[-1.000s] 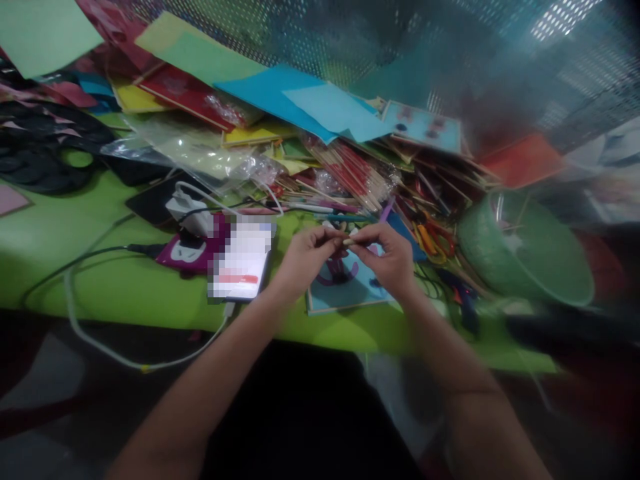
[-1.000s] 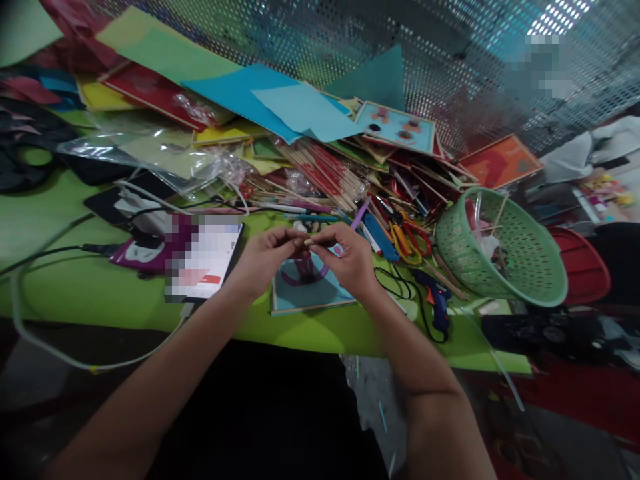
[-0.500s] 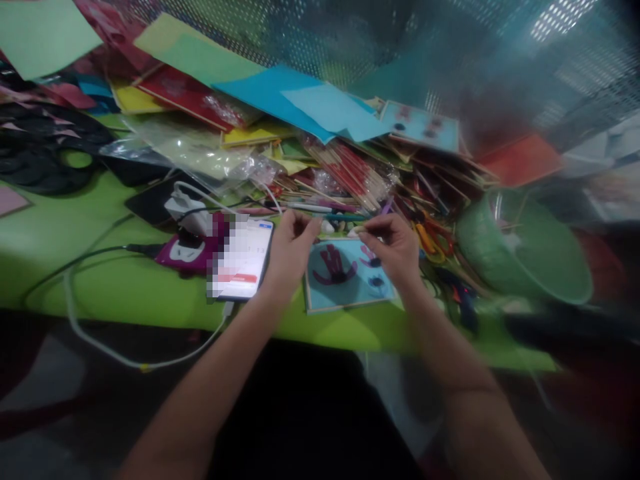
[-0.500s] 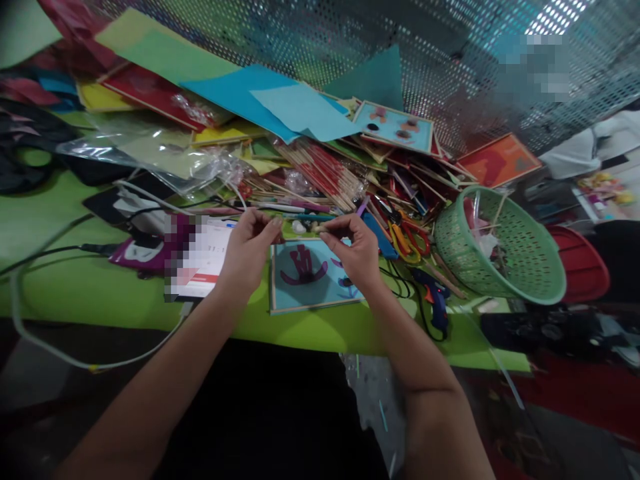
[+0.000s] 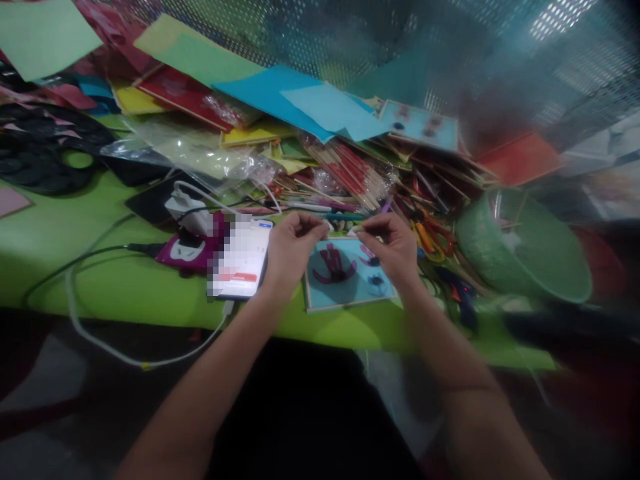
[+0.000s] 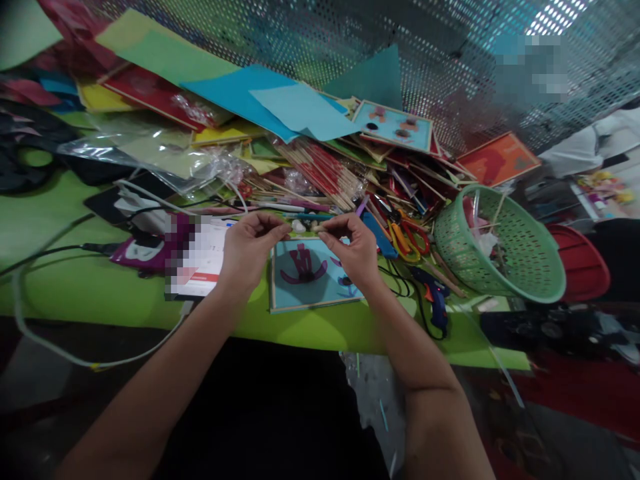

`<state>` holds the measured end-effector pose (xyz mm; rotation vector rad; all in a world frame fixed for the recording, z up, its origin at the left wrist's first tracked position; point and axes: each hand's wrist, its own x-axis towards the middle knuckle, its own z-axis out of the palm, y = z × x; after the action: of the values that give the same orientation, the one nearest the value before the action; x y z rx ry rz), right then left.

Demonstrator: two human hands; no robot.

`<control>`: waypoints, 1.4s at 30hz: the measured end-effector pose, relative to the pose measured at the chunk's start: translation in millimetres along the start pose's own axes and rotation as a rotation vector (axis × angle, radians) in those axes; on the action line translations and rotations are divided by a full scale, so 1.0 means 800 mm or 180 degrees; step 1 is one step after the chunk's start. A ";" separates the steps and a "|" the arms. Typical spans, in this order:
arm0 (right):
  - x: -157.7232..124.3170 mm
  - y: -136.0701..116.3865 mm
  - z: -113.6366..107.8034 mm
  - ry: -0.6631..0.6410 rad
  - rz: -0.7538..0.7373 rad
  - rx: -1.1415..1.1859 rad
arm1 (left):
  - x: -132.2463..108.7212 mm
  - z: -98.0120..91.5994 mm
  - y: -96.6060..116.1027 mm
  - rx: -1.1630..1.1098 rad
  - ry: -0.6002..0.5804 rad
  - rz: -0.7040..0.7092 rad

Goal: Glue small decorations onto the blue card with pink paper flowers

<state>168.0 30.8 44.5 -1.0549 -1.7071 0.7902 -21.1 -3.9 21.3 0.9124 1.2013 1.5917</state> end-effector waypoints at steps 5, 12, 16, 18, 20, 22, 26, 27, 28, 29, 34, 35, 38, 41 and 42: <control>-0.002 0.001 0.002 -0.0035 0.0046 0.0040 | -0.002 0.002 0.003 -0.0150 -0.0010 -0.0150; -0.003 -0.001 0.002 -0.0115 0.0026 0.0056 | -0.004 0.004 0.003 -0.0254 -0.0047 -0.0290; -0.003 -0.008 0.003 -0.0195 -0.0040 0.0031 | -0.005 0.003 0.002 -0.0020 -0.0111 -0.0114; -0.003 -0.011 0.003 -0.0268 -0.0081 -0.0036 | -0.006 0.003 0.003 -0.0077 -0.0273 -0.0208; -0.003 -0.013 0.002 -0.0309 -0.0149 -0.0105 | -0.007 0.004 0.004 -0.0148 -0.0452 -0.0325; -0.003 -0.013 0.002 -0.0341 -0.0228 -0.0136 | -0.008 0.005 0.003 -0.0155 -0.0587 -0.0364; -0.004 -0.009 0.003 -0.0454 -0.0377 -0.0173 | -0.009 0.007 -0.006 0.0048 -0.0895 -0.0244; -0.004 -0.007 0.004 -0.0465 -0.0394 -0.0209 | -0.010 0.008 -0.008 0.0113 -0.0952 -0.0225; -0.005 -0.006 0.004 -0.0475 -0.0402 -0.0258 | -0.010 0.008 -0.009 0.0164 -0.0975 -0.0216; -0.005 -0.005 0.004 -0.0484 -0.0411 -0.0308 | -0.010 0.007 -0.010 0.0199 -0.0970 -0.0216; -0.008 -0.004 0.005 -0.0552 -0.0461 -0.0411 | -0.007 0.006 -0.014 0.0159 -0.0919 -0.0166; -0.007 -0.005 0.005 -0.0547 -0.0446 -0.0392 | -0.007 0.006 -0.014 0.0120 -0.0930 -0.0161; -0.007 -0.006 0.005 -0.0525 -0.0368 -0.0269 | -0.006 0.005 -0.015 0.0054 -0.0949 -0.0200; -0.006 -0.007 0.006 -0.0514 -0.0283 -0.0234 | -0.007 0.006 -0.013 -0.0016 -0.0934 -0.0305; -0.006 -0.007 0.006 -0.0506 -0.0287 -0.0260 | -0.007 0.006 -0.011 -0.0069 -0.0931 -0.0341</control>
<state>162.5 23.6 45.9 -0.9839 -1.9222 0.7689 -13.0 -7.0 13.6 1.0103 1.0077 1.3312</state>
